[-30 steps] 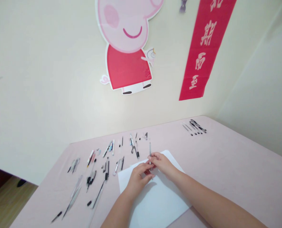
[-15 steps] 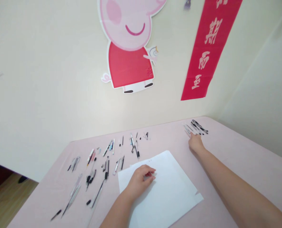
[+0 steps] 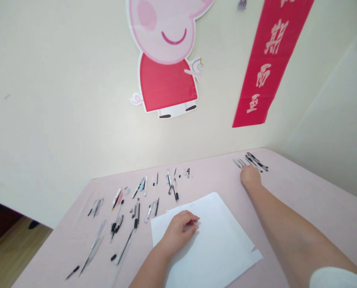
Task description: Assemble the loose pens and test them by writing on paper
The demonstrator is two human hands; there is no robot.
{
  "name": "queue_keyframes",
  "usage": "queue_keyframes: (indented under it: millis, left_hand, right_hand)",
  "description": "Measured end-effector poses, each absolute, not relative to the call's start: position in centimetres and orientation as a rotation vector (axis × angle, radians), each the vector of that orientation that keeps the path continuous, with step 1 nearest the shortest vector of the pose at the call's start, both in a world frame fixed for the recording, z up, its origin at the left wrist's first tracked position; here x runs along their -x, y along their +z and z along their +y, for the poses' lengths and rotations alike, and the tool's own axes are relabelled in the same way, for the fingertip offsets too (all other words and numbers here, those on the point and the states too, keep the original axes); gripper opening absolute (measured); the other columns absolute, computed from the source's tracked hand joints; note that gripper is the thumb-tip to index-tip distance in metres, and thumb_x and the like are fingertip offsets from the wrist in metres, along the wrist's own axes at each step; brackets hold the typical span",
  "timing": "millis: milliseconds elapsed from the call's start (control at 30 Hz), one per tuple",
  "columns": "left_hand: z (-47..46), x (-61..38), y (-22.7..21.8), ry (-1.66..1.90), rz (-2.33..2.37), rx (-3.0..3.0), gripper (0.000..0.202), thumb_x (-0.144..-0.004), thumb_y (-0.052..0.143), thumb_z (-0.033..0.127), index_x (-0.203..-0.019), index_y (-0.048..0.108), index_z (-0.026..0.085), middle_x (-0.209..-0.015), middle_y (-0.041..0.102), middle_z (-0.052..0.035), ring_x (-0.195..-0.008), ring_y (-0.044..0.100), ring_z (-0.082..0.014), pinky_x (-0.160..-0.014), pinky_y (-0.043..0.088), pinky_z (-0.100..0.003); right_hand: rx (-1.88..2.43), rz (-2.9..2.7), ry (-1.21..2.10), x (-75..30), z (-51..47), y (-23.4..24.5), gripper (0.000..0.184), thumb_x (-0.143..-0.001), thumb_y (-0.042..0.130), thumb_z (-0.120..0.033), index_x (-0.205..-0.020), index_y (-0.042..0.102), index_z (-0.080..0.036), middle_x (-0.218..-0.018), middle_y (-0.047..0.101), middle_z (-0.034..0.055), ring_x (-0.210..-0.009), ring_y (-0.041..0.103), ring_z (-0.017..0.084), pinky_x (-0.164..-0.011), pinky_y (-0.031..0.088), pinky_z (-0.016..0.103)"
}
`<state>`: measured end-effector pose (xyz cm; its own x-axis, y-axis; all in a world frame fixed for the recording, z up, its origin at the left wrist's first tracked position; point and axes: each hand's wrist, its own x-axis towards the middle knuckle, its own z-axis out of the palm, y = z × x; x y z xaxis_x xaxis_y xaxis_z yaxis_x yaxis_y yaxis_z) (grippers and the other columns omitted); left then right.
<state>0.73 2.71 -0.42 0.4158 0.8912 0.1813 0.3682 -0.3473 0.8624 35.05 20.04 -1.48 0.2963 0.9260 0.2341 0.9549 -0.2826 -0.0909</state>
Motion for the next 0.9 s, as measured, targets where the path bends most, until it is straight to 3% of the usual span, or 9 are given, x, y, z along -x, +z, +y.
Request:
queue_keyframes:
  millis: [267,700,900]
  left_hand:
    - [2.7,-0.7,-0.4,0.855,1.081,-1.923,0.021,-0.073,0.055,0.017,-0.091,0.065,0.020,-0.083,0.061,-0.0053,-0.075,0.057,-0.0155,-0.073,0.044,-0.028]
    - [2.7,-0.8,-0.6,0.864,1.080,-1.928,0.020,-0.074,0.055,0.018,-0.091,0.065,0.021,-0.083,0.062,-0.0054,-0.075,0.057,-0.0161,-0.073,0.044,-0.029]
    - [2.7,-0.7,-0.5,0.844,1.075,-1.946,0.021,-0.074,0.054,0.016,-0.092,0.065,0.020,-0.083,0.061,-0.0053,-0.076,0.056,-0.0155,-0.073,0.043,-0.028]
  right_hand:
    - [2.313,-1.788,-0.340,-34.6,17.7,-1.3,0.035,-0.084,0.035,-0.019,-0.106,0.060,-0.006,-0.103,0.056,0.0218,-0.098,0.050,0.029,-0.078,0.038,0.039]
    - [2.385,-1.803,-0.190,-34.5,19.1,-1.2,0.039,-0.083,0.029,-0.013,-0.097,0.065,-0.008,-0.099,0.057,0.0217,-0.090,0.053,0.030,-0.073,0.041,0.041]
    - [2.197,-1.828,-0.265,-32.2,18.0,0.2,0.038,-0.085,0.030,-0.017,-0.107,0.059,-0.006,-0.105,0.052,0.0215,-0.097,0.048,0.030,-0.079,0.038,0.041]
